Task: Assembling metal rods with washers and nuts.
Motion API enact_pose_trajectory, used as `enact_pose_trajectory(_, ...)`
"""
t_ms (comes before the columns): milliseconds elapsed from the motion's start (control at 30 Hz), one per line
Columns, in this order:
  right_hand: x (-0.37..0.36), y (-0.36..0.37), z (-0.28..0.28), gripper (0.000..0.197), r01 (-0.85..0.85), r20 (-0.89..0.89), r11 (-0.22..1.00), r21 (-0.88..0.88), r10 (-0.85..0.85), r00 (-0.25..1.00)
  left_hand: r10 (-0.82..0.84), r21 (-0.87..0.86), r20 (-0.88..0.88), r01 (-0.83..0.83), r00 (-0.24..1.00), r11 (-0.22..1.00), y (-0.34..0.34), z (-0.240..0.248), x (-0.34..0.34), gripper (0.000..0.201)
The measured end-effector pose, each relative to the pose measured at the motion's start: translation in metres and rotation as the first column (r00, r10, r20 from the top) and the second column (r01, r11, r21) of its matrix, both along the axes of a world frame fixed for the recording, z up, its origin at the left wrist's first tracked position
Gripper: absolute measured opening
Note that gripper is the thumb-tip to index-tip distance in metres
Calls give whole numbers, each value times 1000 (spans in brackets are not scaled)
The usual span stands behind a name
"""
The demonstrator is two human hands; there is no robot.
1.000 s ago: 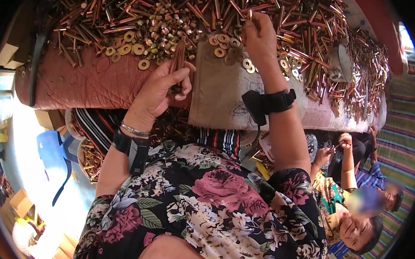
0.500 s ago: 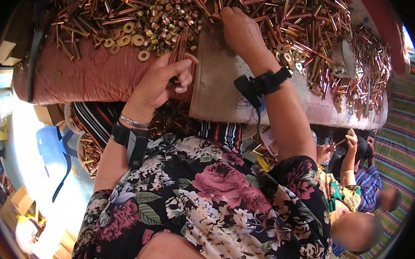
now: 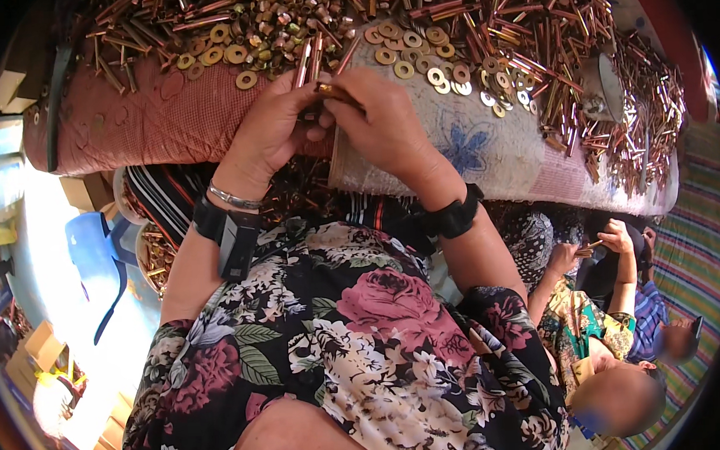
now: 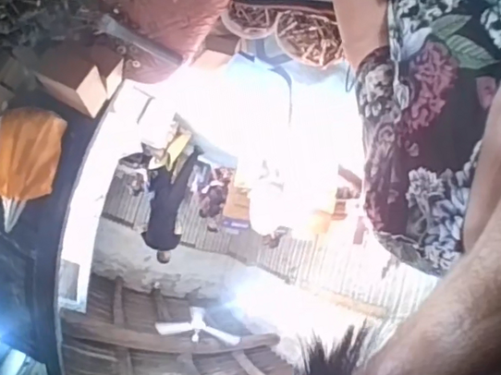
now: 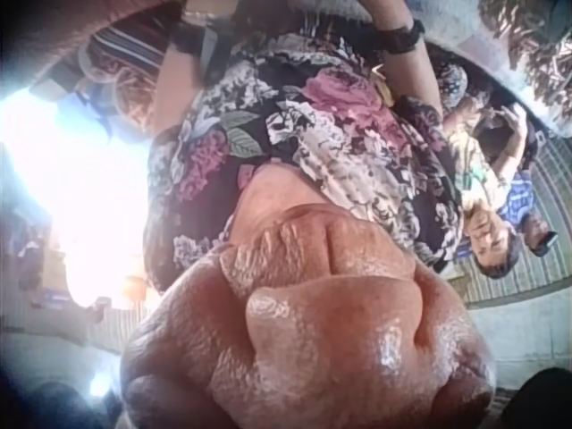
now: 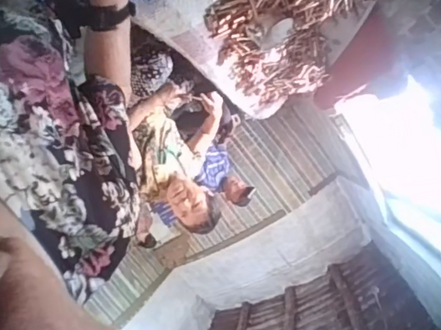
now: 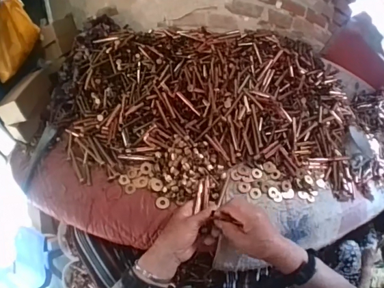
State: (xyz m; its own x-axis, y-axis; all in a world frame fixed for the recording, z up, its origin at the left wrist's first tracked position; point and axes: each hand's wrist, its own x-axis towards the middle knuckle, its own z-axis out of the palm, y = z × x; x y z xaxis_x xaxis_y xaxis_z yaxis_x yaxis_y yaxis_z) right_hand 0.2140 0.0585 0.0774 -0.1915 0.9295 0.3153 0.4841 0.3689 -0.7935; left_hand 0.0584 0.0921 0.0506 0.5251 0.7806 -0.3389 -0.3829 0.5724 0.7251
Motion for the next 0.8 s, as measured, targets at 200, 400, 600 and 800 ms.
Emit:
enact_pose_trajectory(200,45,44,-18,18,384,271,921,64,-386,881,-19,31,-41,20,999,999,0,2,0,18)
enact_pose_trajectory(400,50,72,-26,23,276,436,945,175,-326,839,-30,63,-18,32,999,997,-1,1,0,20)
enact_pose_trajectory(600,56,75,-28,17,381,311,916,124,-401,862,-62,77,-12,63,998,995,-1,2,-4,22)
enact_pose_trajectory(800,43,57,-13,13,134,-451,917,-376,-307,838,-71,88,-45,75,996,993,-1,0,-5,24)
